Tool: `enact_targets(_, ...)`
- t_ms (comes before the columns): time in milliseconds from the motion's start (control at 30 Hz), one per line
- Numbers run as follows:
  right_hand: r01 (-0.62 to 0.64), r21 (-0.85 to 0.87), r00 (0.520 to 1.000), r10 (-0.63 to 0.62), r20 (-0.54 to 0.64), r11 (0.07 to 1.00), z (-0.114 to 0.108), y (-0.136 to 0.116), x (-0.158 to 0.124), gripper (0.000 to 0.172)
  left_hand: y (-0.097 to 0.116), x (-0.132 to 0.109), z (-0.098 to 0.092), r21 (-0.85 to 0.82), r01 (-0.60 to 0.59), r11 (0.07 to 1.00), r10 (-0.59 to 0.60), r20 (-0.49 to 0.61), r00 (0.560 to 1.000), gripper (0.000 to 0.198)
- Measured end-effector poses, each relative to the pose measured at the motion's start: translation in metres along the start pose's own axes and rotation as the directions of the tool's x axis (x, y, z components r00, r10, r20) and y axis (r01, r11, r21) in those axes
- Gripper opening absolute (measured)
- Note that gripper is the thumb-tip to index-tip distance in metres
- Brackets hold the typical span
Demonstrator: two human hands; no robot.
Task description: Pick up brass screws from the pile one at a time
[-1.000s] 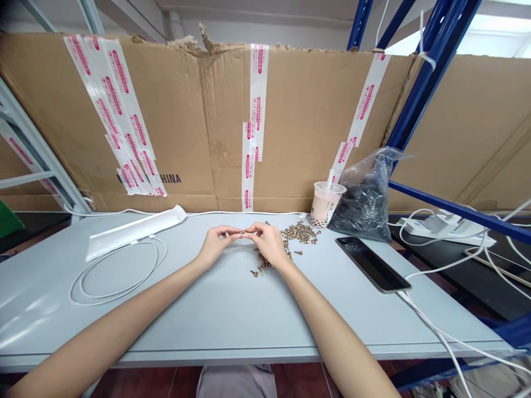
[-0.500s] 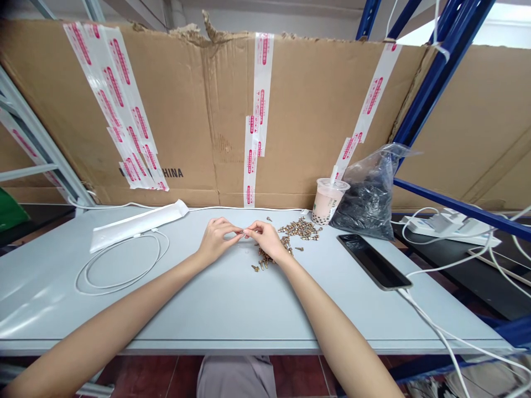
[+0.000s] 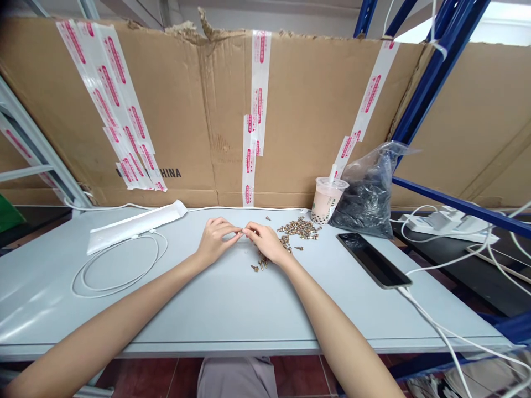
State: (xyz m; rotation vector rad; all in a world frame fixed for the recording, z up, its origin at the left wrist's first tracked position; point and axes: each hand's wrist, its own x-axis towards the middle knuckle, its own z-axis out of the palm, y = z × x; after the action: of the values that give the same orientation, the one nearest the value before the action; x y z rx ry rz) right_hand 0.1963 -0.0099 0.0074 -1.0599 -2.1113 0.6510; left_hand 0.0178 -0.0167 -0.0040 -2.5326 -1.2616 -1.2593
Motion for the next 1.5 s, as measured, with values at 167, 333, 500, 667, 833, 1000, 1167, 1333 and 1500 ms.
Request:
enact_targets(167, 0.012, -0.113, 0.996, -0.022, -0.084, 0.994, 0.001, -0.003, 0.0, 0.034, 0.003, 0.0, -0.001, -0.007, 0.039, 0.999, -0.039, -0.054, 0.998, 0.023)
enact_targets(333, 0.073, -0.231, 0.988, -0.102, -0.119, 0.97, 0.002, -0.009, -0.001, 0.031, 0.003, 0.001, -0.002, 0.012, 0.03, 0.999, -0.029, -0.08, 0.996, 0.022)
enact_targets(500, 0.08, -0.366, 0.988, -0.123, -0.097, 0.927, 0.002, -0.012, -0.001, 0.029, -0.001, 0.001, -0.001, -0.013, 0.027, 1.0, -0.027, -0.026, 0.999, 0.023)
enact_targets(667, 0.058, -0.35, 0.991, -0.095, -0.09, 0.935, 0.004, -0.008, -0.001, 0.032, -0.002, -0.001, -0.001, 0.045, -0.032, 0.998, 0.032, 0.004, 0.999, 0.024)
enact_targets(833, 0.011, -0.217, 0.999, -0.018, -0.027, 0.976, 0.007, 0.001, 0.0, 0.045, -0.002, -0.002, 0.001, 0.094, -0.089, 0.992, 0.089, 0.002, 0.996, 0.022)
enact_targets(1000, -0.019, -0.189, 1.0, 0.017, -0.008, 0.982, 0.004, 0.001, 0.0, 0.046, -0.003, -0.002, 0.002, 0.116, -0.119, 0.986, 0.122, -0.028, 0.992, 0.017)
enact_targets(1167, 0.007, -0.081, 0.996, 0.0, 0.088, 0.997, 0.0, -0.002, -0.002, 0.035, -0.003, -0.002, 0.001, 0.128, -0.128, 0.984, 0.132, -0.022, 0.991, 0.018)
enact_targets(1333, 0.027, -0.091, 0.996, -0.018, 0.089, 0.996, 0.002, 0.001, -0.001, 0.041, -0.001, -0.004, 0.002, 0.14, -0.19, 0.972, 0.188, 0.025, 0.982, 0.018)
enact_targets(1500, -0.035, -0.204, 0.993, 0.056, 0.099, 0.978, 0.001, 0.004, 0.0, 0.051, 0.0, -0.003, 0.003, 0.12, -0.164, 0.979, 0.162, 0.026, 0.986, 0.016)
